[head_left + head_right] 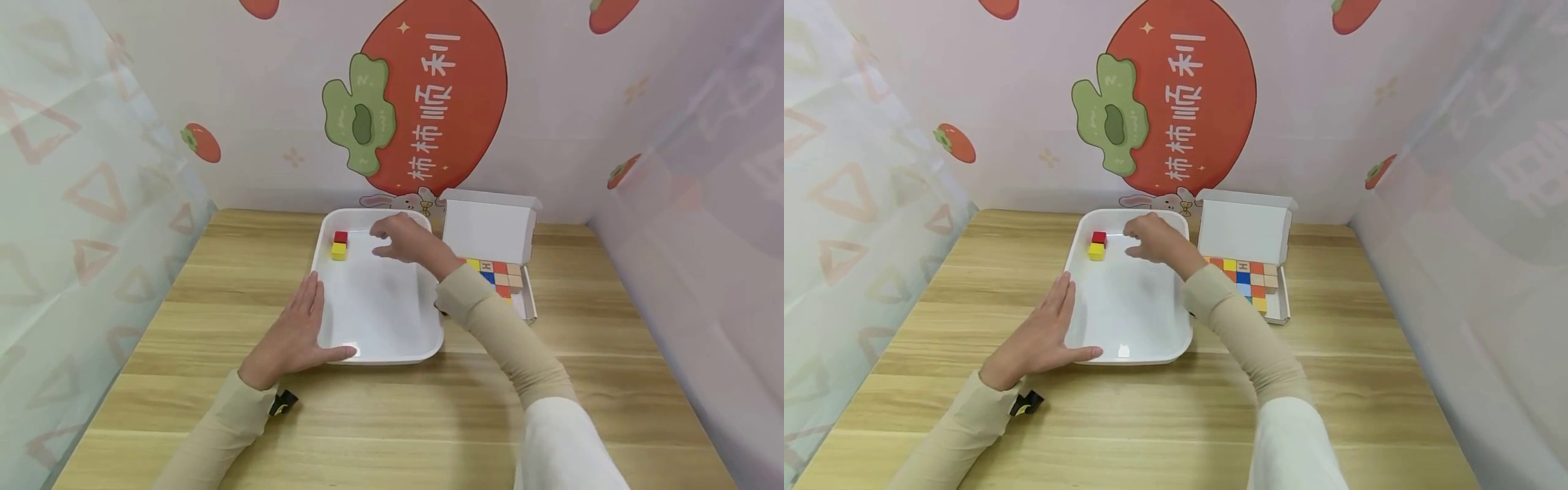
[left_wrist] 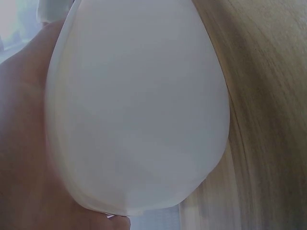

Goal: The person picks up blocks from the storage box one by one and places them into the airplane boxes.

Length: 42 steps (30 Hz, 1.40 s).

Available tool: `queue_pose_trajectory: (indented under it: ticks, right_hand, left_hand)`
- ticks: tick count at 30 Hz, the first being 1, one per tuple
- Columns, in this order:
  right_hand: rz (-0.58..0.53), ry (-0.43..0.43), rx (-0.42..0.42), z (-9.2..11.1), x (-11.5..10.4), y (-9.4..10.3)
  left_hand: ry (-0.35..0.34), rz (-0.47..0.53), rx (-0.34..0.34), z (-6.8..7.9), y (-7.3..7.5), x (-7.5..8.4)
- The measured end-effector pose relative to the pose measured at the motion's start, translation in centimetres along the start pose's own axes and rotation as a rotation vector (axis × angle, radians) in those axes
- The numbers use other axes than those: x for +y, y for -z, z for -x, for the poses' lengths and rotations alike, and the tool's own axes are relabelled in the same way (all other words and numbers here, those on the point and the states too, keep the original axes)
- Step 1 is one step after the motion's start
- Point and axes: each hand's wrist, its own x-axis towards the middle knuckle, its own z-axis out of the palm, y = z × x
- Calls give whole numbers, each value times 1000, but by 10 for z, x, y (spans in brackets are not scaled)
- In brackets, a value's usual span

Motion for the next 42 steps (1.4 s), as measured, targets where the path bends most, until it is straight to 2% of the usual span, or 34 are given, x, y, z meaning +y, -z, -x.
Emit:
queue_pose_trajectory:
  ticks: [6,14,22,33,38,42]
  right_hand:
    - [-97,-35,-36,-36,-2,-29]
    - [-121,-138,-36,-66,-3,-63]
    - [-194,-229,-5,-75,-4,-76]
    - [-227,-214,74,-86,-7,-91]
    - [-242,-225,93,-88,-10,-89]
    - [-250,-221,92,-85,-12,-80]
  left_hand:
    - [-15,-16,2,-1,1,-1]
    - [-39,-16,21,-2,1,-1]
    - [-32,-12,11,-2,0,0]
    - [-25,-19,15,-1,-2,-1]
    - [-25,-20,17,-1,-3,-2]
    - [-30,-17,24,-2,-1,-3]
